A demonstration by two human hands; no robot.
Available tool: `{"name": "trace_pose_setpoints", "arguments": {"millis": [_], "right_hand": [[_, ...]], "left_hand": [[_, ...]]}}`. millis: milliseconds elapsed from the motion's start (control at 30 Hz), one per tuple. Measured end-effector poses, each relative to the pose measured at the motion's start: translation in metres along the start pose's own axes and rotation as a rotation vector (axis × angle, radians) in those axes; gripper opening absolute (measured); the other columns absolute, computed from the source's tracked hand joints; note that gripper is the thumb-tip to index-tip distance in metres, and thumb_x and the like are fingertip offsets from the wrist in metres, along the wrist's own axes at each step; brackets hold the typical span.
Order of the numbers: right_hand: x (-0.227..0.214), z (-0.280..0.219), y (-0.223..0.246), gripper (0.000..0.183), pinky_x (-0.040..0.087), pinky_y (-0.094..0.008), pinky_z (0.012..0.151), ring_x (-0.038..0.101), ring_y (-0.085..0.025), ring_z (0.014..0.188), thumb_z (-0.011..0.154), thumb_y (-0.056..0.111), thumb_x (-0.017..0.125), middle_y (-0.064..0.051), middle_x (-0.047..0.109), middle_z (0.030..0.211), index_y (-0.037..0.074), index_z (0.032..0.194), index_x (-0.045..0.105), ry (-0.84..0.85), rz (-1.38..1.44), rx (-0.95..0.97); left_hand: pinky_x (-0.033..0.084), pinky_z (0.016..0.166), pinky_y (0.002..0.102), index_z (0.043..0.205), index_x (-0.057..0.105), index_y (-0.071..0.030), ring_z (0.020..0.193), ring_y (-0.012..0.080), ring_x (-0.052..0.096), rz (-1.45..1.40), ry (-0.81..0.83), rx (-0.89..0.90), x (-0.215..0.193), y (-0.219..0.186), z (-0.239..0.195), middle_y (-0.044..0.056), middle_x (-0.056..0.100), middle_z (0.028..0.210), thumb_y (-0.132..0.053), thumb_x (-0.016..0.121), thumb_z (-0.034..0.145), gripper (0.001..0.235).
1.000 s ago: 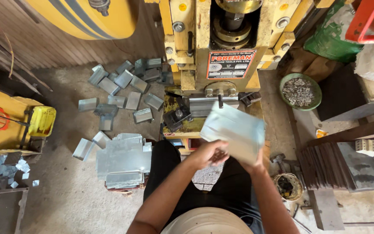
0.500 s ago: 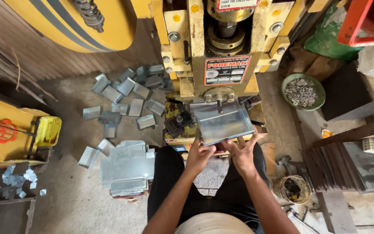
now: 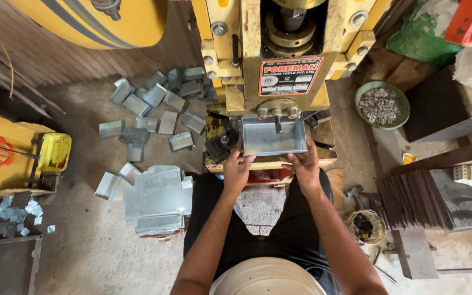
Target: The person places flat metal sheets into a bending machine and presses down to fold the edges, forming them into small rectangular trays. They handle the metal pieces by hand and stack them after folding.
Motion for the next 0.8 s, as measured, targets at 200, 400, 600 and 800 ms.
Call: {"name": "trace_pose_setpoints", "arguments": {"millis": [200, 400, 600, 800], "right_hand": [[-0.015, 0.007, -0.02, 0.07, 0.064, -0.032, 0.072, 0.076, -0.022, 0.092, 0.093, -0.005, 0.064, -0.015, 0.073, 0.116, 0.014, 0.154, 0.035, -0.082, 0.015, 0.039], [-0.026, 0.011, -0.023, 0.071, 0.063, -0.029, 0.07, 0.076, -0.021, 0.087, 0.091, -0.003, 0.072, -0.015, 0.075, 0.104, 0.005, 0.152, 0.039, -0.156, -0.125, 0.034], [-0.014, 0.006, 0.001, 0.093, 0.06, -0.028, 0.067, 0.07, -0.018, 0.091, 0.08, 0.002, 0.081, -0.014, 0.071, 0.107, 0.009, 0.153, 0.025, -0.132, -0.236, -0.045], [-0.001, 0.013, 0.022, 0.065, 0.062, -0.036, 0.089, 0.07, -0.026, 0.108, 0.094, 0.001, 0.083, -0.022, 0.069, 0.122, -0.006, 0.145, 0.044, 0.053, -0.112, -0.177]], "left_hand": [[0.058, 0.069, 0.025, 0.141, 0.056, 0.0, 0.082, 0.0126, 0.072, 0.091, -0.079, 0.012, -0.004, -0.026, -0.001, 0.012, 0.073, 0.118, -0.009, 0.08, 0.085, 0.061], [0.06, 0.073, 0.025, 0.134, 0.058, 0.0, 0.089, 0.0139, 0.073, 0.095, -0.15, -0.028, -0.012, -0.014, -0.003, 0.01, 0.072, 0.114, -0.016, 0.086, 0.082, 0.062], [0.057, 0.069, 0.029, 0.124, 0.052, 0.001, 0.078, 0.02, 0.065, 0.269, -0.143, 0.091, -0.013, -0.015, -0.001, 0.015, 0.064, 0.094, -0.026, 0.093, 0.085, 0.063], [0.061, 0.067, 0.03, 0.146, 0.035, 0.003, 0.079, 0.0201, 0.074, 0.148, 0.137, 0.033, 0.005, -0.033, 0.003, 0.018, 0.07, 0.113, -0.026, 0.082, 0.086, 0.082]]}}
Point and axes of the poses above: each hand's wrist, its own z-axis towards the middle knuckle, its own x-axis out of the palm, y = z × x, the point moved 6 cm from there along z, towards the middle knuckle
